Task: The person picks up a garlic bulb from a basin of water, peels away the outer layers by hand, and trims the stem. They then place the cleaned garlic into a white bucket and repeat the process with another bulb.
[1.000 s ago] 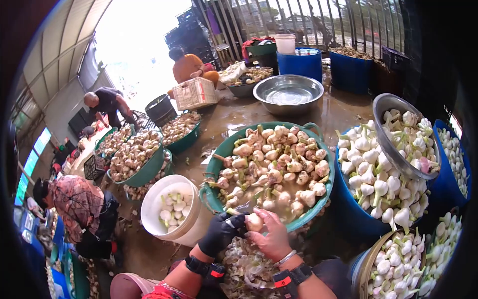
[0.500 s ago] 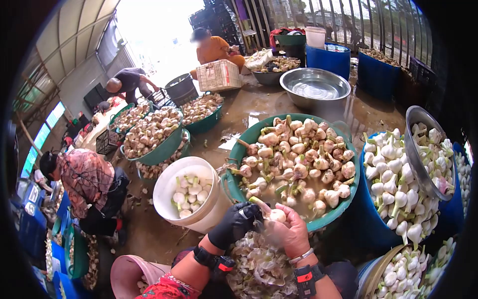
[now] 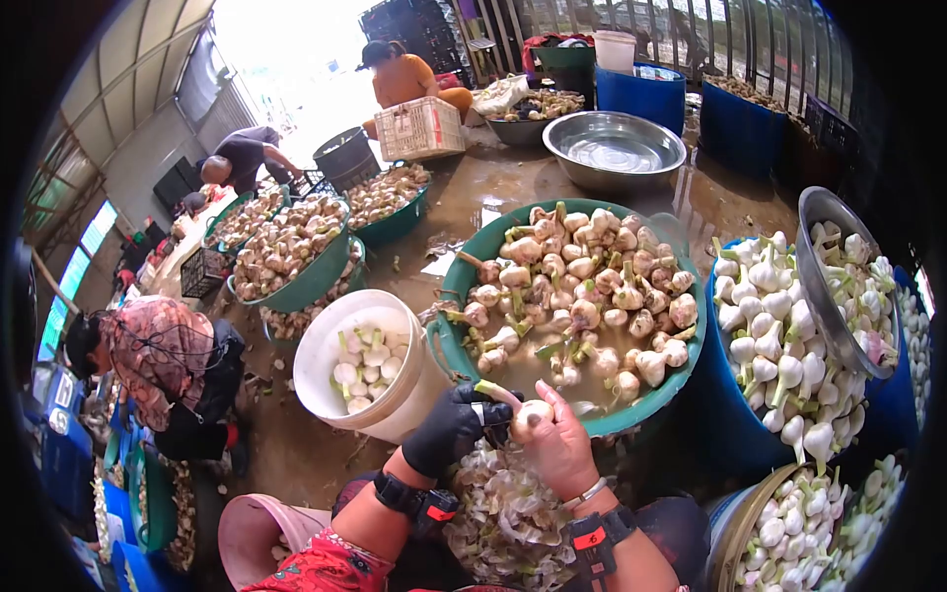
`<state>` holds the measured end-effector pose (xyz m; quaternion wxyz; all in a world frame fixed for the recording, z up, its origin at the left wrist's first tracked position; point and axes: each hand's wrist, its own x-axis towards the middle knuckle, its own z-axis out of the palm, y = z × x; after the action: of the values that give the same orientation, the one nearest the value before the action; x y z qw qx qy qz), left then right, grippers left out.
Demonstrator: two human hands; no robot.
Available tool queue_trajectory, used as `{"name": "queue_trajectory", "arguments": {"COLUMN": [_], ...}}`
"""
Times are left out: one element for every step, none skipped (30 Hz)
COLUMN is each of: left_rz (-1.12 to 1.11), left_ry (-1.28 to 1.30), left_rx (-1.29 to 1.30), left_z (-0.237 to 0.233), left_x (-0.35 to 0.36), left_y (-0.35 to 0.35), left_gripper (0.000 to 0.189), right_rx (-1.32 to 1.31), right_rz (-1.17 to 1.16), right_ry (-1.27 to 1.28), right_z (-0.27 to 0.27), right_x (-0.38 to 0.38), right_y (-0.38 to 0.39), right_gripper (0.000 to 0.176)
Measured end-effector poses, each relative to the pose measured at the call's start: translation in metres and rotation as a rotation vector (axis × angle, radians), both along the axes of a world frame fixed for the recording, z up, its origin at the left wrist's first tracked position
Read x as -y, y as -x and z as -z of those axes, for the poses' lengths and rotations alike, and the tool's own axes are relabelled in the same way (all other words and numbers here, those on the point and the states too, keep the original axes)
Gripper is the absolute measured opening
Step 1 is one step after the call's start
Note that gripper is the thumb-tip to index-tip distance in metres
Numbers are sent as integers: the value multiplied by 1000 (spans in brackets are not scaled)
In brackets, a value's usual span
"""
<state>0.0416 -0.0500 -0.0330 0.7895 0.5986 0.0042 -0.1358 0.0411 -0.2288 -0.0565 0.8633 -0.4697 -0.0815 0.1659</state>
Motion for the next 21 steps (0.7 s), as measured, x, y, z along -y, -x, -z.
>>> {"name": "queue_trajectory", "arguments": {"left_rz": [5, 5, -17, -36, -28, -24, -19, -38, -52, -62, -61, -56, -59, -66, -69, -62, -70, -77, -61, -59, -52], "left_ry": [1, 2, -79, -159, -155, -259, -361, -377, -376, -369, -433, -494, -485, -483, -269, -261, -101, 56, 52, 52, 7], "left_rx": [1, -2, 26, 51, 39, 148, 258, 229, 238, 237, 283, 334, 308, 295, 189, 188, 118, 45, -34, -32, -12], "left_z": [-2, -4, -4, -4, -1, 2, 3, 5, 5, 6, 7, 10, 11, 12, 16, 19, 21, 20, 17, 13, 8], "left_x": [1, 3, 5, 6, 7, 7, 6, 7, 10, 13, 13, 13, 14, 13, 14, 14, 13, 12, 12, 14, 16], "left_y": [1, 3, 5, 7, 8, 7, 6, 6, 6, 6, 4, 5, 6, 6, 6, 6, 6, 5, 4, 5, 6], "left_gripper": [15, 15, 14, 14, 14, 14, 14, 12, 11, 10, 11, 11, 13, 14, 15, 15, 15, 16, 18, 18, 19], "right_rx": [-71, -74, -248, -423, -496, -538, -529, -530, -619, -653, -685, -636, -670, -689, -634, -569, -509, -509, -302, -90, 316], "right_rz": [-3, -2, -133, -262, -279, -308, -341, -366, -429, -494, -525, -546, -494, -446, -389, -338, -231, -224, -64, 92, 264], "right_ry": [-130, -129, -234, -340, -245, -209, -190, -171, -171, -235, -266, -277, -250, -224, -175, -122, 36, 33, 201, 366, 681], "right_z": [19, 23, 23, 22, 18, 10, 12, 18, 21, 21, 22, 23, 16, 7, 10, 9, 3, 0, -2, -3, 4], "right_x": [-2, 3, 7, 9, 10, 12, 15, 18, 22, 26, 27, 27, 26, 23, 22, 22, 25, 23, 17, 13, 6], "right_y": [-4, -6, -9, -10, -10, -8, -12, -13, -17, -19, -19, -18, -16, -15, -15, -17, -14, -11, -8, -5, -5], "right_gripper": [48, 48, 43, 39, 51, 51, 52, 53, 53, 54, 55, 56, 52, 48, 49, 50, 47, 47, 45, 45, 44]}}
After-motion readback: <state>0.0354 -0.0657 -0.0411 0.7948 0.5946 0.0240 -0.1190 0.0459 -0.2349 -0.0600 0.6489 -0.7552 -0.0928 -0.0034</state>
